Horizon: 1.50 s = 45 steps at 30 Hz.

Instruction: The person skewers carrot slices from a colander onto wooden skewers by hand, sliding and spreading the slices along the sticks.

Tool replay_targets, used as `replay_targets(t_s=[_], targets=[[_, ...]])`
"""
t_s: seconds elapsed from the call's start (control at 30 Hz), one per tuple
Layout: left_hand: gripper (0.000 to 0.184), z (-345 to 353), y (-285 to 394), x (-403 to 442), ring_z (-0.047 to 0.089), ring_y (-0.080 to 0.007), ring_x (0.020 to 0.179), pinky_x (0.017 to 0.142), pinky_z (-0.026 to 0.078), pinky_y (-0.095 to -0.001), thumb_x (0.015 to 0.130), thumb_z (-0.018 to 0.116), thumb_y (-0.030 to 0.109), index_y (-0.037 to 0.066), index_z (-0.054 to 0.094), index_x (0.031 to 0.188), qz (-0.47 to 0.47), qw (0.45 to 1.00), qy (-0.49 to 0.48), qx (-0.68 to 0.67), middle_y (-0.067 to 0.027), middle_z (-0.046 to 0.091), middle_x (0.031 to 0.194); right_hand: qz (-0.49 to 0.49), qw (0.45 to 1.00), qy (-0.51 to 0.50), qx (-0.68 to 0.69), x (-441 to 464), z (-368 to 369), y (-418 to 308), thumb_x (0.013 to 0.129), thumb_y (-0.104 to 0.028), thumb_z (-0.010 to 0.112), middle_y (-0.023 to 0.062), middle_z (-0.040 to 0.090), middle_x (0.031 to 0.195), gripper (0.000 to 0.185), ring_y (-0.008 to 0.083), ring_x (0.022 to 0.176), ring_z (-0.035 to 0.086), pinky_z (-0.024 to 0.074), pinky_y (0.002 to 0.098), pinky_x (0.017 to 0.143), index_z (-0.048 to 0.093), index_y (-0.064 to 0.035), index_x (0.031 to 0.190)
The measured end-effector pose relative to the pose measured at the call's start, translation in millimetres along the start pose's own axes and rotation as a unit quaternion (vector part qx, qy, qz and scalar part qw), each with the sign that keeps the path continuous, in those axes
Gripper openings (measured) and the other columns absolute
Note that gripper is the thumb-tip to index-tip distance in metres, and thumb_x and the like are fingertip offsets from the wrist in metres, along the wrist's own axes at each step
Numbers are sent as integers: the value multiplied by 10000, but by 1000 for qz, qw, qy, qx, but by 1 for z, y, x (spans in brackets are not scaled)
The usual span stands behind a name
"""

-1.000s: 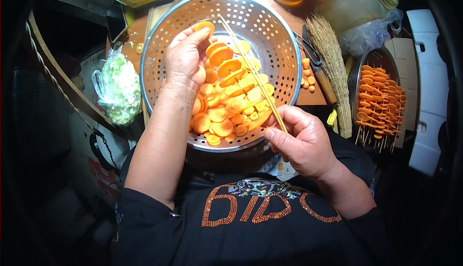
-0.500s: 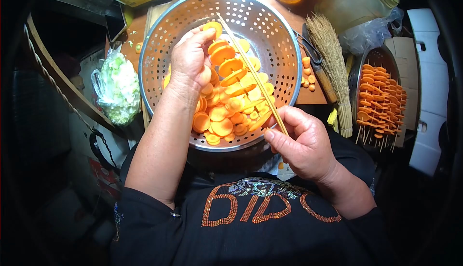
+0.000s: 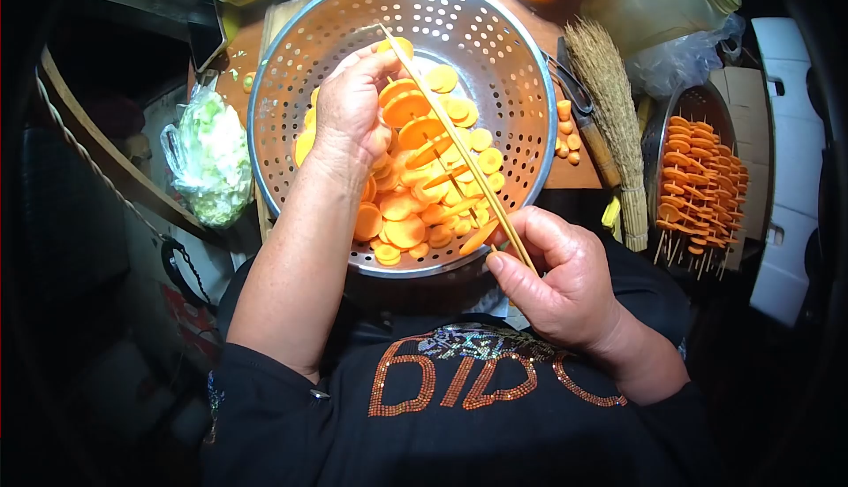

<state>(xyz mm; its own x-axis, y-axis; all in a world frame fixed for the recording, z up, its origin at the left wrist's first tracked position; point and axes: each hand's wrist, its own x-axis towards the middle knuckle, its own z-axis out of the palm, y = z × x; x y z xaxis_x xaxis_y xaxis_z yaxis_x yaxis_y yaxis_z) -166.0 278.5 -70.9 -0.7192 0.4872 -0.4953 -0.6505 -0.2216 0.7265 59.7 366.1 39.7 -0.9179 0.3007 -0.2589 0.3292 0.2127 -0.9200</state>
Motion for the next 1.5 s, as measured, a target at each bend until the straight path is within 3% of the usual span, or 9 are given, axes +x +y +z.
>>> replay_targets(t_s=[0.37, 0.43, 0.57, 0.63, 0.83, 1.03, 1.23, 1.5], targets=[[143, -1, 2, 1, 616, -240, 708, 566, 526, -365, 859, 584, 189, 59, 568, 916, -25, 999, -1, -21, -104, 619, 778, 4, 1000, 13, 18, -1, -1, 2, 782, -78, 612, 113, 561, 657, 111, 238, 574, 577, 443, 314, 540, 574, -28, 873], [174, -6, 2, 6, 617, -243, 708, 598, 534, -367, 858, 582, 200, 39, 578, 923, -26, 997, 37, -59, -114, 623, 789, -34, 999, 13, -18, 0, -1, 3, 783, -81, 610, 116, 567, 666, 113, 243, 578, 579, 446, 317, 546, 575, -28, 877], [179, -18, 0, 13, 624, -243, 757, 658, 543, -381, 866, 567, 181, 17, 579, 938, 1, 996, 24, -86, -116, 627, 827, -15, 1000, 20, 13, -1, 0, 4, 785, -83, 608, 119, 574, 677, 120, 244, 580, 582, 447, 319, 550, 576, -23, 884], [178, -11, 6, 4, 608, -189, 754, 687, 542, -308, 852, 533, 31, -9, 547, 1025, 4, 991, 46, -124, -88, 601, 859, -6, 1000, 18, -1, 0, -1, 3, 785, -87, 614, 113, 578, 679, 132, 218, 576, 582, 447, 301, 554, 577, -18, 891], [181, -11, 8, -3, 622, -167, 793, 696, 545, -297, 848, 546, 26, 5, 543, 1028, 26, 998, -23, -54, -79, 609, 876, 2, 993, 45, 108, 2, 6, 16, 798, -61, 611, 75, 583, 710, 126, 112, 611, 550, 441, 249, 581, 576, -7, 907], [185, -5, 16, -13, 641, -176, 807, 696, 546, -295, 847, 556, 31, 6, 547, 1030, 43, 998, -10, -40, -95, 627, 926, 49, 990, 9, 131, 1, 4, 11, 812, -49, 600, 24, 580, 751, 126, 53, 666, 517, 435, 226, 609, 582, -1, 927], [196, -12, 23, -19, 633, -158, 767, 682, 553, -269, 844, 553, 7, 3, 519, 1036, 61, 997, -15, -54, -91, 622, 905, 76, 981, -27, 176, 2, 5, -2, 836, -42, 581, -11, 574, 776, 132, 35, 697, 503, 432, 206, 628, 588, 1, 960], [153, -18, 31, -29, 614, -83, 723, 611, 519, -187, 840, 592, 39, 29, 566, 990, 98, 994, 15, 40, -58, 640, 874, 127, 966, -59, 219, 2, 8, -9, 852, -50, 571, -34, 546, 727, 98, 17, 640, 482, 409, 183, 579, 574, -5, 940]])
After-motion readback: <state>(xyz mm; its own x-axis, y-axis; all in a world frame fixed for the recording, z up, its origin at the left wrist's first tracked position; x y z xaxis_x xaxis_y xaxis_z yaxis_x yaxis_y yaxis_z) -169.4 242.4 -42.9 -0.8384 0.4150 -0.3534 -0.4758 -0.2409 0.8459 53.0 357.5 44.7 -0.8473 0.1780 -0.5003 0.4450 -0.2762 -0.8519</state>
